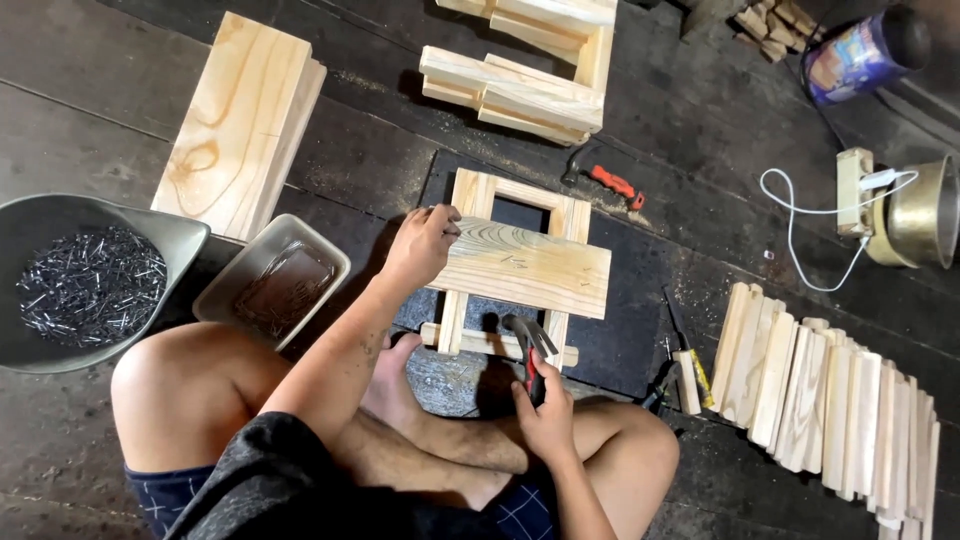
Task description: Hammering nails into wooden slats to assemble a wooden structure while sitting on the floor.
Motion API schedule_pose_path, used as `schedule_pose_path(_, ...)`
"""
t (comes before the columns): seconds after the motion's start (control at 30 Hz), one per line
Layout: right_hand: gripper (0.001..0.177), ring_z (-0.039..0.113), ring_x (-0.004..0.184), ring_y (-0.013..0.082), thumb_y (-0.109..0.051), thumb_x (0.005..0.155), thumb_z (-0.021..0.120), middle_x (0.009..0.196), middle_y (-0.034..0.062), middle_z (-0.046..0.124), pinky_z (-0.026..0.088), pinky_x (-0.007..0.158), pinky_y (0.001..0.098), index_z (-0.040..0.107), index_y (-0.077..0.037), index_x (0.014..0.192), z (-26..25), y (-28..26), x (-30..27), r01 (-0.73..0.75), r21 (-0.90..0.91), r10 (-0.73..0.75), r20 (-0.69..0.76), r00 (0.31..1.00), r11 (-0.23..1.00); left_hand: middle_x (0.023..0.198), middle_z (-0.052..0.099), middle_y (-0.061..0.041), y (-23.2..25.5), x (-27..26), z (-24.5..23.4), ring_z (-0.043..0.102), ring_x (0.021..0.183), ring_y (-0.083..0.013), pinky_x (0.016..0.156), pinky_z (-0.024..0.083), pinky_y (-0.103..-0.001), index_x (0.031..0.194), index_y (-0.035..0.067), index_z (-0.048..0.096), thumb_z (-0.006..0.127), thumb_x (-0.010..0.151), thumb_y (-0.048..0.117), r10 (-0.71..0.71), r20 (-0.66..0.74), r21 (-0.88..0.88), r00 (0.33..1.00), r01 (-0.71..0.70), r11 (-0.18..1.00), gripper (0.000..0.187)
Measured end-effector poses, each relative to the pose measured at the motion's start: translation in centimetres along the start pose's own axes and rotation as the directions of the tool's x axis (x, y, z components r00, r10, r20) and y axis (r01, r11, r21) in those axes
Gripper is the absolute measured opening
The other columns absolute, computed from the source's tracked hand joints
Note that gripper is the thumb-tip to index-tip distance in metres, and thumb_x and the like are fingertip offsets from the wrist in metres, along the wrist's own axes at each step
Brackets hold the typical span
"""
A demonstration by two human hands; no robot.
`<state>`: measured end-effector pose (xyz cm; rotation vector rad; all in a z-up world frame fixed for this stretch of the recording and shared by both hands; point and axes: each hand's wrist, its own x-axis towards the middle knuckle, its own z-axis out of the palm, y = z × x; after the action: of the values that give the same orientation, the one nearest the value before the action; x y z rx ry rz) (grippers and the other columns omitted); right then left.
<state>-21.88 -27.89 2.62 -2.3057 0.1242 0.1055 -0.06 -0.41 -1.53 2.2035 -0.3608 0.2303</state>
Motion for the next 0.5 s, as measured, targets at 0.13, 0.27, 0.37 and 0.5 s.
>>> schedule_pose_path(0.13,0.053,0.073,0.108,0.0196,-0.028,0.093,0.072,0.126,0.0022,0.075,0.054,0.093,0.0336,0.060,-0.014,0.143,0.5,-1.0,1.5,0.040,-0.020,-0.041,-0.011,0.999,0.999,0.100,0.079,-0.015,-0.9,-0.1,0.4,0.071,0.101,-0.0375,0.104,0.045,-0.052,0.121,-0.001,0.056,0.062,0.095,-0.006,-0.044,0.022,-0.066,0.999,0.046,0.997,0.027)
schedule_pose_path(0.27,0.050,0.077,0.081,0.0419,-0.021,0.088,0.078,0.092,0.0229,0.080,0.058,0.068,0.0475,0.069,-0.015,0.137,1.6,-4.6,5.3,0.143,-0.008,-0.142,-0.129,0.981,0.990,0.088,0.080,-0.007,-3.1,-0.4,1.7,0.074,0.096,-0.0335,0.101,0.053,-0.049,0.119,0.008,0.058,0.079,0.088,0.010,0.105,-0.141,-0.036,0.984,-0.111,0.993,0.037)
schedule_pose_path(0.37,0.048,0.077,0.079,0.0384,-0.019,0.093,0.075,0.093,0.0218,0.079,0.058,0.066,0.0451,0.067,-0.012,0.139,2.0,-8.7,8.3,0.234,0.016,-0.230,-0.138,0.963,0.972,0.089,0.080,-0.006,-2.7,-0.4,1.3,0.074,0.097,-0.0329,0.099,0.054,-0.048,0.119,0.009,0.058,0.078,0.087,0.008,0.082,-0.136,-0.036,0.987,-0.087,0.996,0.037)
schedule_pose_path(0.5,0.046,0.078,0.093,0.0372,-0.013,0.094,0.071,0.110,0.0226,0.078,0.063,0.073,0.0457,0.065,-0.010,0.139,3.4,-11.2,10.7,0.323,0.018,-0.319,-0.114,0.941,0.946,0.090,0.081,-0.004,-2.9,-0.9,1.7,0.072,0.097,-0.0320,0.090,0.058,-0.049,0.119,0.011,0.056,0.078,0.088,0.012,0.025,-0.120,-0.034,0.992,-0.030,0.999,0.038)
